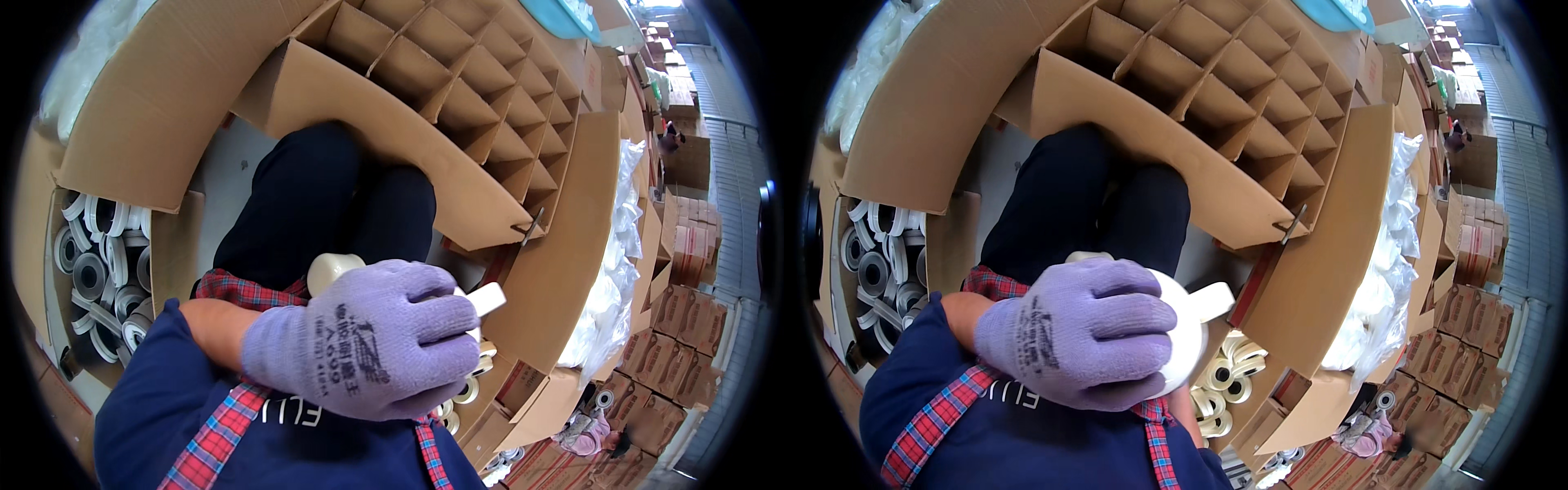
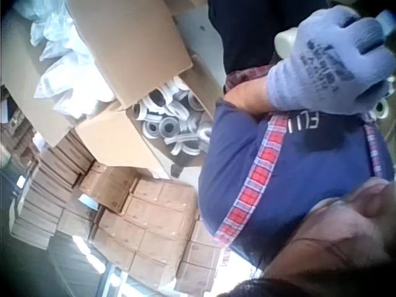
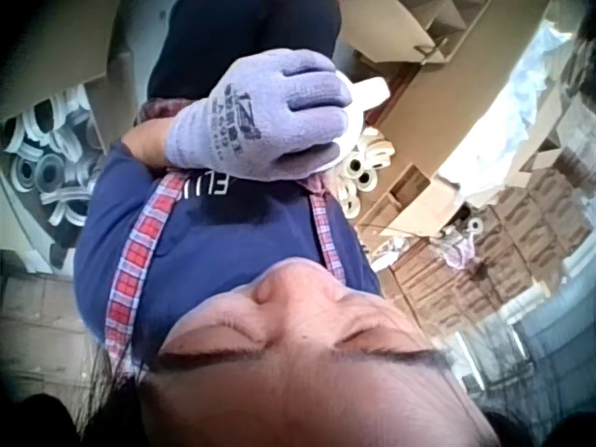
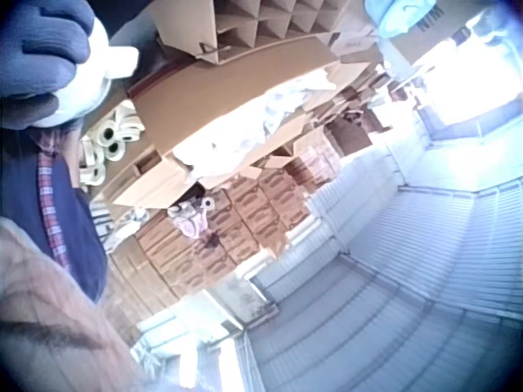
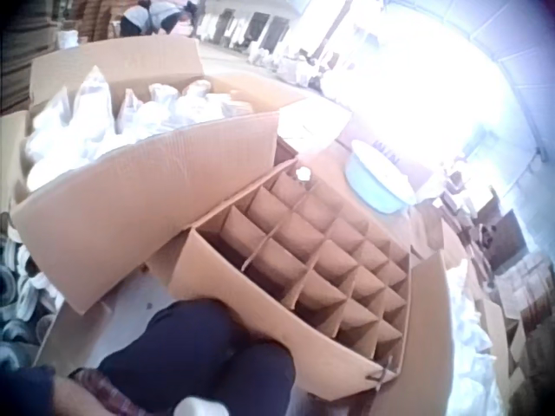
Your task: The person assembles white plastic containers by inserting a black rubber seal into the lid, screwing the lid onto the container body, and placing the finished unit into a plastic bag. The person repeats this process for multiple containers in a warehouse setting.
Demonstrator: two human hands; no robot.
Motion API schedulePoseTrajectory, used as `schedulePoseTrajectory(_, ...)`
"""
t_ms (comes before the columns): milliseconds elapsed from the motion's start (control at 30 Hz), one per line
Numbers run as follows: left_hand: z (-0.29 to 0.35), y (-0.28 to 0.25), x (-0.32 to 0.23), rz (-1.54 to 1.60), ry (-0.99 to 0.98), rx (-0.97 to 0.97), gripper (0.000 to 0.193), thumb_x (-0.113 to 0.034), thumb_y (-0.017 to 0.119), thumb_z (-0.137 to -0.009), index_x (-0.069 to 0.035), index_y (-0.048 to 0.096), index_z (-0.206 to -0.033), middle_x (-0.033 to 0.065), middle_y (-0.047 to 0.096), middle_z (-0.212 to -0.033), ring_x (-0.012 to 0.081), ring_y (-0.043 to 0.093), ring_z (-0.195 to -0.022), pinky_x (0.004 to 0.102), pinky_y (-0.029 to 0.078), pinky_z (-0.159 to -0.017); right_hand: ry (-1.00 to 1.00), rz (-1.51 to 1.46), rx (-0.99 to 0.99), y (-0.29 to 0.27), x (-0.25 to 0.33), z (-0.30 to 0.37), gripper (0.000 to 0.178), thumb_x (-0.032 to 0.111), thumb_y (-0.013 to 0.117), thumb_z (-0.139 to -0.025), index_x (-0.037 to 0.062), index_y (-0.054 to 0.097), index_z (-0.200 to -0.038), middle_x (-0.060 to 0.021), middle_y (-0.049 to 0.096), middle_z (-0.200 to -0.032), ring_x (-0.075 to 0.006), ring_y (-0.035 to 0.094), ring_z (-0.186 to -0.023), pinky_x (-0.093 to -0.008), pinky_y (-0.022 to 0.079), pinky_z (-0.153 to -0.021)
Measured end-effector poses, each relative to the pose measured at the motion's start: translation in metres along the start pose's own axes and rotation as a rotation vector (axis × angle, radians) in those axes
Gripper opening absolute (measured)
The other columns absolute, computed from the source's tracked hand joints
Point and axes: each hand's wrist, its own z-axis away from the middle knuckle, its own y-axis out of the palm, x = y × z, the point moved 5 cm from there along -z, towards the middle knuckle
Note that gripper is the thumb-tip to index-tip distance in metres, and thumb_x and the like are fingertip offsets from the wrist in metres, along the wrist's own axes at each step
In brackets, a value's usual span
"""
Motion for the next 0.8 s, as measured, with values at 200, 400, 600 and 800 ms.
schedulePoseTrajectory(200, 0.034, 0.040, 0.096, 0.289, -0.274, 0.287, 0.109, -0.046, 0.093, -0.060, 0.000, 0.041, -0.145, 0.0283, 0.043, -0.141, 0.0473, 0.045, -0.130, 0.0474, 0.039, -0.111, -0.042, -0.035, 0.102, -0.015, 0.019, -0.051, 0.040, 0.025, 0.054, -0.102, 0.0046, 0.051, -0.137, -0.0122, 0.060, -0.132, -0.0256, 0.061, -0.116, -0.0422, 0.051, -0.102)
schedulePoseTrajectory(400, 0.126, 0.047, 0.110, -0.413, -0.248, 0.913, 0.090, -0.038, 0.085, -0.066, -0.006, 0.047, -0.141, 0.0249, 0.053, -0.136, 0.0379, 0.062, -0.112, 0.0447, 0.050, -0.099, -0.004, -0.159, 0.040, 0.013, -0.034, -0.053, 0.045, 0.017, 0.066, -0.095, 0.0054, 0.051, -0.136, -0.0108, 0.058, -0.132, -0.0224, 0.058, -0.120, -0.0386, 0.048, -0.105)
schedulePoseTrajectory(600, 0.091, -0.018, 0.128, 0.491, -0.592, 0.486, 0.084, -0.037, 0.083, -0.071, -0.001, 0.046, -0.139, 0.0145, 0.055, -0.129, 0.0257, 0.053, -0.124, 0.0381, 0.043, -0.106, -0.196, -0.090, -0.007, -0.018, -0.089, -0.040, 0.048, 0.026, 0.057, -0.101, 0.0034, 0.045, -0.142, -0.0115, 0.056, -0.136, -0.0229, 0.056, -0.122, -0.0387, 0.047, -0.105)
schedulePoseTrajectory(800, 0.120, 0.019, 0.165, 0.746, -1.150, 0.271, 0.073, -0.053, 0.054, -0.097, -0.006, 0.038, -0.150, 0.0168, 0.054, -0.135, 0.0252, 0.057, -0.120, 0.0370, 0.046, -0.104, -0.076, -0.049, 0.340, 0.062, 0.043, 0.005, 0.046, 0.024, 0.051, -0.104, 0.0025, 0.046, -0.144, -0.0129, 0.055, -0.141, -0.0256, 0.053, -0.129, -0.0399, 0.042, -0.111)
